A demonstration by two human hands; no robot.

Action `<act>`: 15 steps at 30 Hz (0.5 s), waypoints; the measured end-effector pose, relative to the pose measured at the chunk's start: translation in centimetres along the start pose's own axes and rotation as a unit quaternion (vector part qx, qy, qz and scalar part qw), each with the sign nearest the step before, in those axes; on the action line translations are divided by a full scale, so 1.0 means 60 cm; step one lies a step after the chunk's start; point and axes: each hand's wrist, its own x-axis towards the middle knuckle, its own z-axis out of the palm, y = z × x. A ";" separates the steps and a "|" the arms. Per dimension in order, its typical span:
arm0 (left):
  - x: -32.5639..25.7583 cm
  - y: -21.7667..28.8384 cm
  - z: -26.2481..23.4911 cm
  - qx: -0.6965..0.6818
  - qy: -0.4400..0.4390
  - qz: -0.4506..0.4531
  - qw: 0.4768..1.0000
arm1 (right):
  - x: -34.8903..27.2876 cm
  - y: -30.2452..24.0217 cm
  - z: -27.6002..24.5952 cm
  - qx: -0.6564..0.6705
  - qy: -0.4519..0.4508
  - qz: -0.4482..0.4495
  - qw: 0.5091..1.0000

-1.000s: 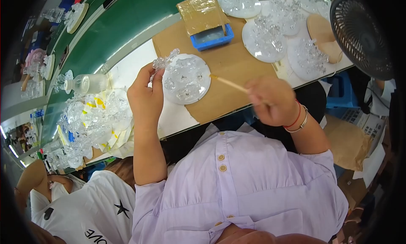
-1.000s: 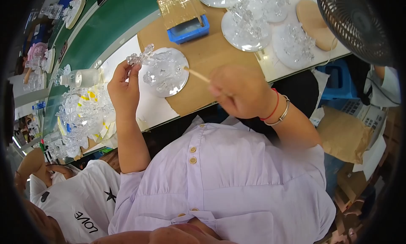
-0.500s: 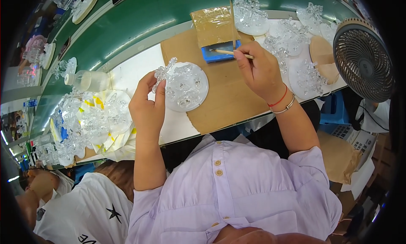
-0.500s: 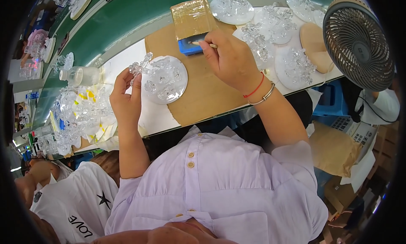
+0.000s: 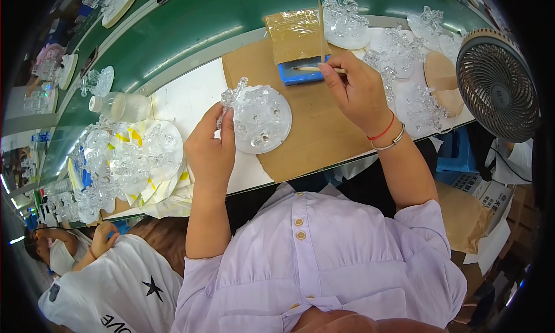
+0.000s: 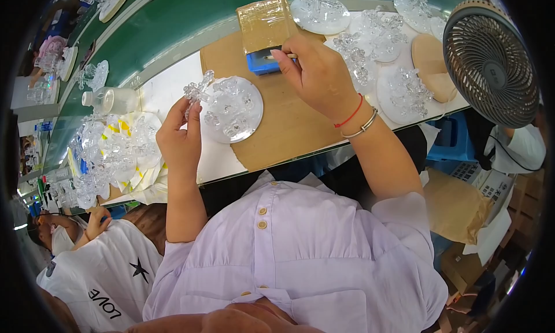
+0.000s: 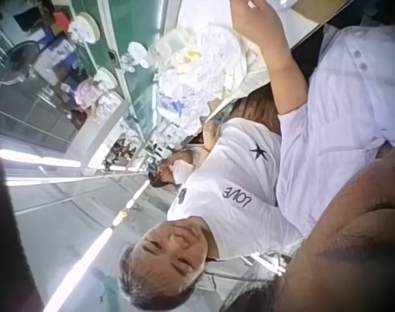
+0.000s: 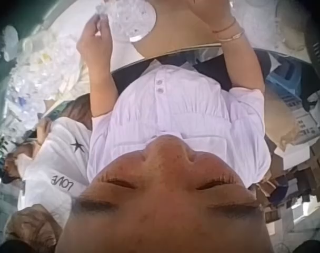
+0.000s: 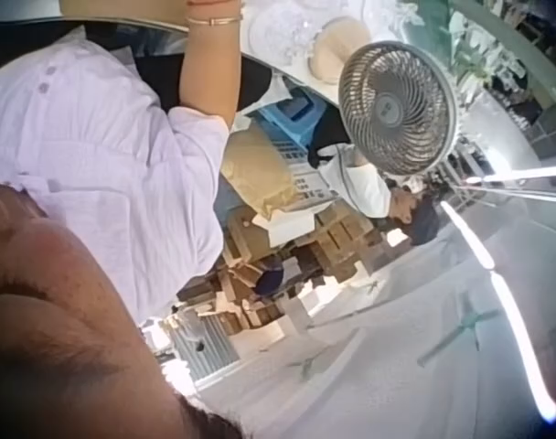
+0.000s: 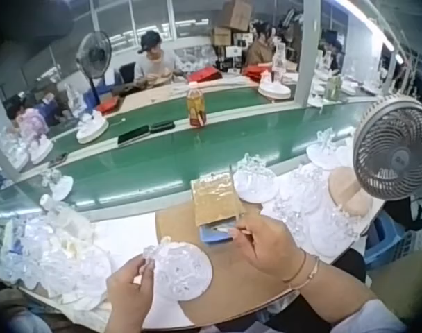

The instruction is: Applying adhesive to crystal-like plastic components and attaching them to a base plate on a lighting assembly line.

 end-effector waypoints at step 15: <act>-0.002 -0.003 0.008 0.025 0.008 0.043 0.999 | -0.030 -0.041 -0.052 0.026 0.060 -0.067 0.996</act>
